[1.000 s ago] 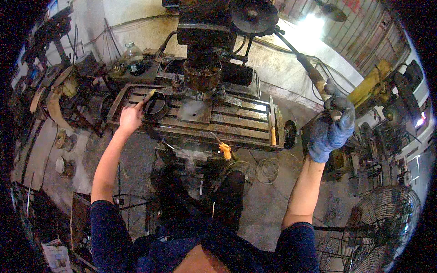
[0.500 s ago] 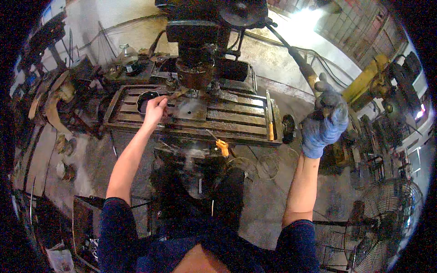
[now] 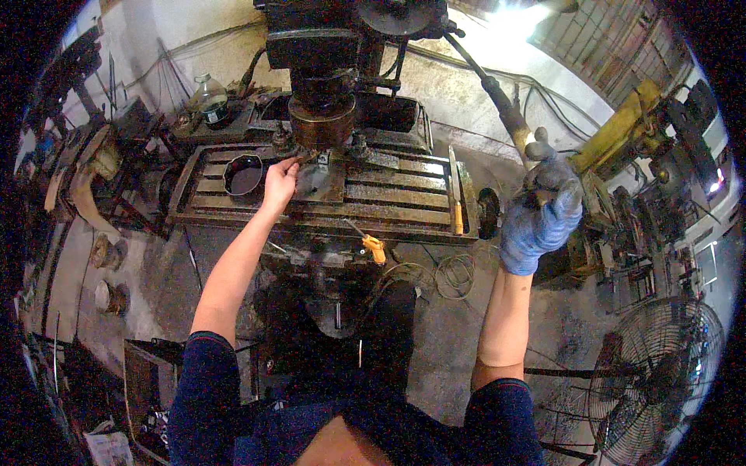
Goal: The person processes metal components using a milling machine. They pick up items from a box, place them on the machine bed, use a brush to clean the surface, and use a hand tool to perform fine adjustments while viewing the work through a lens.
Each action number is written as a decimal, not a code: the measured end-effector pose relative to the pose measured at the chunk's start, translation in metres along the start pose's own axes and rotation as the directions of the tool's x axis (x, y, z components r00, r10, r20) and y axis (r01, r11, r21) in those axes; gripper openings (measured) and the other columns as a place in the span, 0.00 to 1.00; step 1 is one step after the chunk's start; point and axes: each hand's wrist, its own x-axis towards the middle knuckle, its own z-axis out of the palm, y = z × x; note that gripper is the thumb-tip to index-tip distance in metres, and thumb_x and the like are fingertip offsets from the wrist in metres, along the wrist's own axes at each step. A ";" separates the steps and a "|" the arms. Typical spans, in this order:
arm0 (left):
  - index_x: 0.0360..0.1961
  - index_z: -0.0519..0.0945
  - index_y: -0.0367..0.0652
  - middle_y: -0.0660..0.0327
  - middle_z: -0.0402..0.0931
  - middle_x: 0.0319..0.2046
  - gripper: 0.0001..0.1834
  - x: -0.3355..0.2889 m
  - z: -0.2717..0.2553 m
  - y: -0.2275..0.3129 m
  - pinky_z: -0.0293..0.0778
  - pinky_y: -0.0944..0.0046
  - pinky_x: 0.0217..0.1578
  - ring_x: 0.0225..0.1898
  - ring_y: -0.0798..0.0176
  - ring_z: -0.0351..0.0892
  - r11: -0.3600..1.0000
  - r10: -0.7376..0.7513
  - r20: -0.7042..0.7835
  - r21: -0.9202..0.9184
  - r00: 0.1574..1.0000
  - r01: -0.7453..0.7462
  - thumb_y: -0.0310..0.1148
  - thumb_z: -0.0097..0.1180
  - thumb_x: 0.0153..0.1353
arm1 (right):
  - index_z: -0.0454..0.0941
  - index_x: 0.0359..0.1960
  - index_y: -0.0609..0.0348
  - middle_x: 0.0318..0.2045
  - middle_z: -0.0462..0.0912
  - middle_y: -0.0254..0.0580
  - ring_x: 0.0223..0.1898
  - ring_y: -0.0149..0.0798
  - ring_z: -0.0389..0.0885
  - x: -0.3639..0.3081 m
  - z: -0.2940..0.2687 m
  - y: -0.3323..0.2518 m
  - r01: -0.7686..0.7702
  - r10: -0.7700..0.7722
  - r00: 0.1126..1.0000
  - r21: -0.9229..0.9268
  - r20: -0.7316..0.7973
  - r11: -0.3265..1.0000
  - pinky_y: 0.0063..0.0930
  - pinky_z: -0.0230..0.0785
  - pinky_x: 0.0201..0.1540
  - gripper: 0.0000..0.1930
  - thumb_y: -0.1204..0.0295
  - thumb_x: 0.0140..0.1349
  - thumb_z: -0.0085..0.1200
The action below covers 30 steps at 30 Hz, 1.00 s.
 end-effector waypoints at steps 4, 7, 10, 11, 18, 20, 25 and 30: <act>0.42 0.76 0.34 0.48 0.78 0.35 0.15 -0.002 0.000 0.000 0.70 0.61 0.40 0.40 0.54 0.78 0.996 -0.028 0.011 -0.084 1.000 0.029 0.33 0.50 0.57 | 0.71 0.25 0.60 0.26 0.74 0.44 0.42 0.46 0.72 -0.002 -0.005 0.003 0.022 -0.021 0.999 -0.032 0.038 0.999 0.46 0.51 0.58 0.19 0.56 0.61 0.41; 0.43 0.76 0.33 0.50 0.79 0.32 0.15 -0.009 -0.006 0.000 0.71 0.63 0.32 0.30 0.58 0.79 0.996 -0.007 0.023 -0.092 1.000 0.009 0.32 0.49 0.58 | 0.69 0.22 0.60 0.24 0.73 0.42 0.37 0.41 0.72 -0.009 0.002 0.001 -0.043 0.038 0.998 -0.093 -0.056 0.995 0.40 0.53 0.52 0.19 0.57 0.62 0.40; 0.44 0.75 0.32 0.55 0.78 0.26 0.15 -0.026 -0.015 0.035 0.68 0.66 0.22 0.19 0.67 0.73 0.978 -0.104 0.118 -0.171 0.988 0.123 0.31 0.48 0.59 | 0.66 0.20 0.62 0.25 0.75 0.41 0.30 0.33 0.71 -0.012 -0.011 0.009 0.019 -0.019 1.000 -0.114 -0.007 0.993 0.26 0.62 0.37 0.19 0.60 0.63 0.39; 0.44 0.75 0.32 0.56 0.78 0.25 0.15 -0.027 -0.016 0.031 0.66 0.66 0.20 0.18 0.68 0.71 0.977 -0.076 0.110 -0.191 0.991 0.096 0.30 0.48 0.59 | 0.66 0.20 0.62 0.25 0.74 0.40 0.29 0.33 0.70 -0.012 -0.012 0.011 0.045 -0.043 0.999 -0.144 0.019 0.989 0.27 0.62 0.37 0.19 0.60 0.63 0.38; 0.42 0.76 0.32 0.55 0.77 0.22 0.14 -0.037 -0.019 0.030 0.68 0.65 0.23 0.20 0.66 0.73 0.988 -0.025 0.151 -0.149 0.988 0.048 0.30 0.49 0.58 | 0.67 0.19 0.61 0.21 0.71 0.38 0.30 0.37 0.70 -0.019 -0.019 0.015 0.134 -0.115 0.989 -0.239 0.093 0.962 0.37 0.59 0.46 0.19 0.60 0.62 0.41; 0.41 0.76 0.34 0.51 0.78 0.26 0.14 -0.038 -0.016 0.024 0.70 0.64 0.29 0.26 0.61 0.77 0.997 0.042 0.125 -0.076 0.991 -0.032 0.31 0.50 0.57 | 0.67 0.18 0.60 0.19 0.69 0.39 0.35 0.42 0.71 -0.024 -0.015 0.017 0.009 -0.006 0.999 -0.069 0.040 0.998 0.48 0.51 0.55 0.19 0.58 0.61 0.43; 0.41 0.77 0.35 0.47 0.78 0.33 0.15 -0.039 -0.014 0.030 0.71 0.61 0.37 0.36 0.52 0.79 0.996 0.083 0.099 -0.024 0.992 -0.081 0.32 0.50 0.56 | 0.70 0.20 0.61 0.21 0.72 0.41 0.39 0.46 0.71 -0.028 -0.016 0.020 0.011 -0.013 0.997 0.017 0.081 1.000 0.51 0.47 0.59 0.19 0.57 0.59 0.47; 0.40 0.77 0.35 0.47 0.77 0.33 0.14 -0.039 -0.017 0.031 0.72 0.60 0.37 0.35 0.50 0.78 0.990 0.141 0.078 0.002 0.987 -0.142 0.32 0.50 0.55 | 0.71 0.20 0.61 0.24 0.74 0.40 0.39 0.46 0.72 -0.032 -0.020 0.022 -0.025 0.021 0.996 0.048 0.089 0.999 0.49 0.49 0.58 0.19 0.57 0.59 0.48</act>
